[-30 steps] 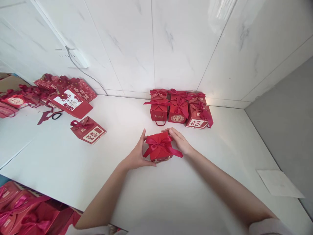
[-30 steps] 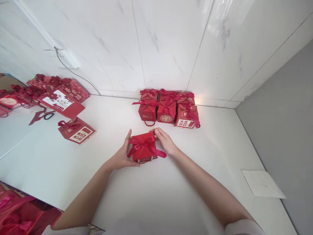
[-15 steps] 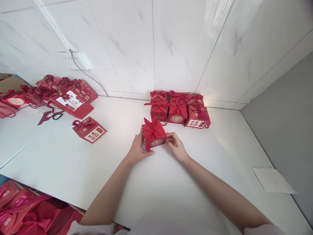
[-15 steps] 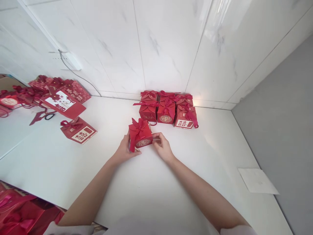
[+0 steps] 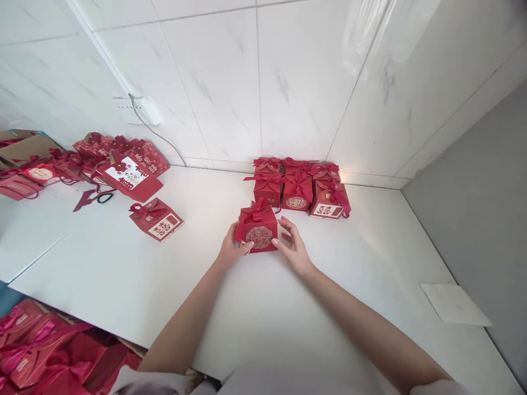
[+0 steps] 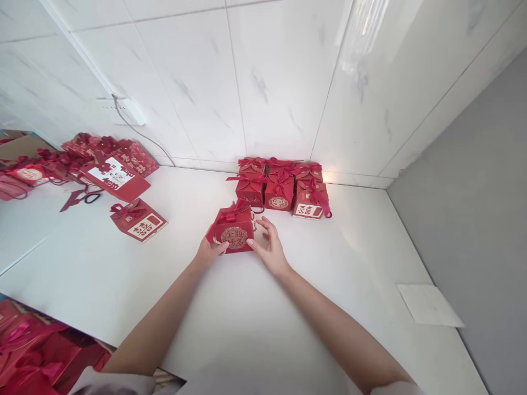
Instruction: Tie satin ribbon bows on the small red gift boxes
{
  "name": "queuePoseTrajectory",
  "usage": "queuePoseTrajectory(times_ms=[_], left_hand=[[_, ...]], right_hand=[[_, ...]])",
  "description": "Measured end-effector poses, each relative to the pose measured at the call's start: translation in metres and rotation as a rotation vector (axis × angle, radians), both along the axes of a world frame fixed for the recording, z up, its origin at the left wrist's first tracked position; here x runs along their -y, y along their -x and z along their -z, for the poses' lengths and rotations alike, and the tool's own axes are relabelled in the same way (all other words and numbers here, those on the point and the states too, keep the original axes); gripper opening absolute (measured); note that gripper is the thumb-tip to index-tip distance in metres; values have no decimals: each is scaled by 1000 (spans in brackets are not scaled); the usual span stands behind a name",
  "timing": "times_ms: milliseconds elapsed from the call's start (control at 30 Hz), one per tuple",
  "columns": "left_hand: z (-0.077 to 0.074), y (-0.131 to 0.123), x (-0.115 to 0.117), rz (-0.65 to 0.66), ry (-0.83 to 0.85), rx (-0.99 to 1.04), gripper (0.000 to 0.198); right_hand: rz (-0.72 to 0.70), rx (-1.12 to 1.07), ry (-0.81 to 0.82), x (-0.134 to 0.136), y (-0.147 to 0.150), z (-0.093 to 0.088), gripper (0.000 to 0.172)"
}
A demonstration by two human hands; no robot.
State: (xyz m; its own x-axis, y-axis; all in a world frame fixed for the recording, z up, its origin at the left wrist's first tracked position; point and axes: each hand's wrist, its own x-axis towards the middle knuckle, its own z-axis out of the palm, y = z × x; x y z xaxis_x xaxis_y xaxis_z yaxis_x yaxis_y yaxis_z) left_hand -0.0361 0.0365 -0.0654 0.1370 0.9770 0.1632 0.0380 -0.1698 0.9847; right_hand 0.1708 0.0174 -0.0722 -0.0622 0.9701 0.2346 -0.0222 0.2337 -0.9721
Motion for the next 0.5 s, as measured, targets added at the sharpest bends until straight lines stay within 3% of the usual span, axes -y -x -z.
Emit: queuePoseTrajectory(times_ms=[100, 200, 500], left_hand=[[3, -20, -5, 21, 37, 96, 64], [6, -31, -9, 6, 61, 173, 64], [7, -3, -8, 129, 72, 22, 64]], right_hand=[[-106, -201, 10, 5, 8, -5, 68], [-195, -285, 20, 4, 8, -6, 75], [-360, -291, 145, -12, -8, 7, 82]])
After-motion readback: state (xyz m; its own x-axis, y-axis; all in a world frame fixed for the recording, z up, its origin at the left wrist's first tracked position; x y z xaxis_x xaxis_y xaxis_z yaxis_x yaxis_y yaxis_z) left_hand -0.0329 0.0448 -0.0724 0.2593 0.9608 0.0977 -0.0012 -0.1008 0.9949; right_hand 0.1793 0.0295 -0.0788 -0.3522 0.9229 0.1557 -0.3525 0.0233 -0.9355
